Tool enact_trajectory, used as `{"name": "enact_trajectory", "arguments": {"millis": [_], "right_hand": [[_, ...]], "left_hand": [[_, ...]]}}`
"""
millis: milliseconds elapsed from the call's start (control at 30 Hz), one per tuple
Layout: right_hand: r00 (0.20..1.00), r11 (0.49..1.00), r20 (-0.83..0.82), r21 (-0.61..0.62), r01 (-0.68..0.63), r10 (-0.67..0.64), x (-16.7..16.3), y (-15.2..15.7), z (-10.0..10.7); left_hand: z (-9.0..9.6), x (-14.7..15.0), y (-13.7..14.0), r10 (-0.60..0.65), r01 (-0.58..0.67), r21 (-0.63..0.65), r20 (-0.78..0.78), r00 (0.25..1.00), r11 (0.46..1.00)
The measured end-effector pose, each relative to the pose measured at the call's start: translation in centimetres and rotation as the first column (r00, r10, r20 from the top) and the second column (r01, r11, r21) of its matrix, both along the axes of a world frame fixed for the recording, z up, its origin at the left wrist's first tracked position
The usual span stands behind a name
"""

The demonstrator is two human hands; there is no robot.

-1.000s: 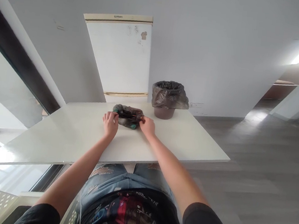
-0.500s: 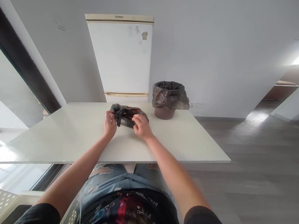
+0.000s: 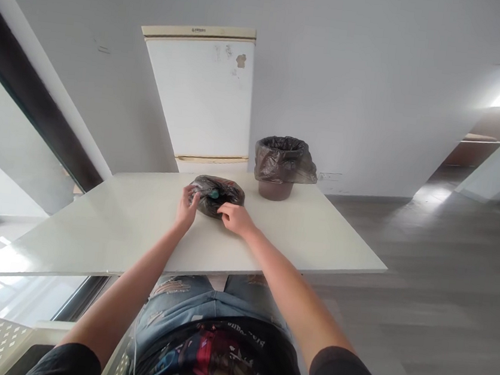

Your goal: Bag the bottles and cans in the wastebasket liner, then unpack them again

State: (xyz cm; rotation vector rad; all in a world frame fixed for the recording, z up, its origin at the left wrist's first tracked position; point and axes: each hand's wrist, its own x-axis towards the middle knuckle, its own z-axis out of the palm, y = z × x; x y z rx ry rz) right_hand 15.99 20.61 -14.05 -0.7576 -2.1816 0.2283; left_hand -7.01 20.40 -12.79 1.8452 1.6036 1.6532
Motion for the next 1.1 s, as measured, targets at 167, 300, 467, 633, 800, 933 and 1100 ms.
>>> {"name": "enact_trajectory", "arguments": {"millis": [167, 300, 467, 633, 800, 933, 1100], "right_hand": [[0.987, 0.986, 0.026, 0.035, -0.162, 0.161, -0.3, -0.5, -0.1], [0.998, 0.997, 0.02, 0.026, 0.066, -0.066, 0.1, -0.9, 0.5], [0.949, 0.941, 0.015, -0.124, 0.315, -0.316, 0.8, -0.9, 1.1], [0.966, 0.944, 0.18, -0.238, 0.228, -0.188, 0.7, -0.4, 0.7], [0.928, 0.926, 0.261, -0.199, 0.32, -0.265, 0.6, 0.0, -0.2], [0.922, 0.923, 0.252, -0.177, 0.342, -0.293, 0.7, 0.1, -0.4], [0.974, 0.998, 0.225, -0.054, 0.039, -0.026, 0.2, -0.4, 0.2]], "left_hand": [[-0.6, -0.2, 0.9, 0.04, -0.047, -0.039, -0.167, 0.985, 0.998], [-0.6, -0.6, 0.9, 0.101, -0.105, -0.017, -0.166, 0.981, 0.994], [-0.8, -1.2, 0.7, 0.342, -0.359, -0.143, -0.131, 0.931, 0.922], [-1.3, -1.7, 1.1, 0.256, -0.251, -0.216, -0.007, 0.967, 0.944], [-1.9, -2.5, 1.7, 0.245, -0.199, -0.267, 0.151, 0.958, 0.943], [-2.3, -2.2, 2.0, 0.221, -0.155, -0.303, 0.195, 0.956, 0.94], [-2.5, -1.4, 2.0, 0.047, -0.034, -0.233, 0.052, 0.998, 0.972]]}}
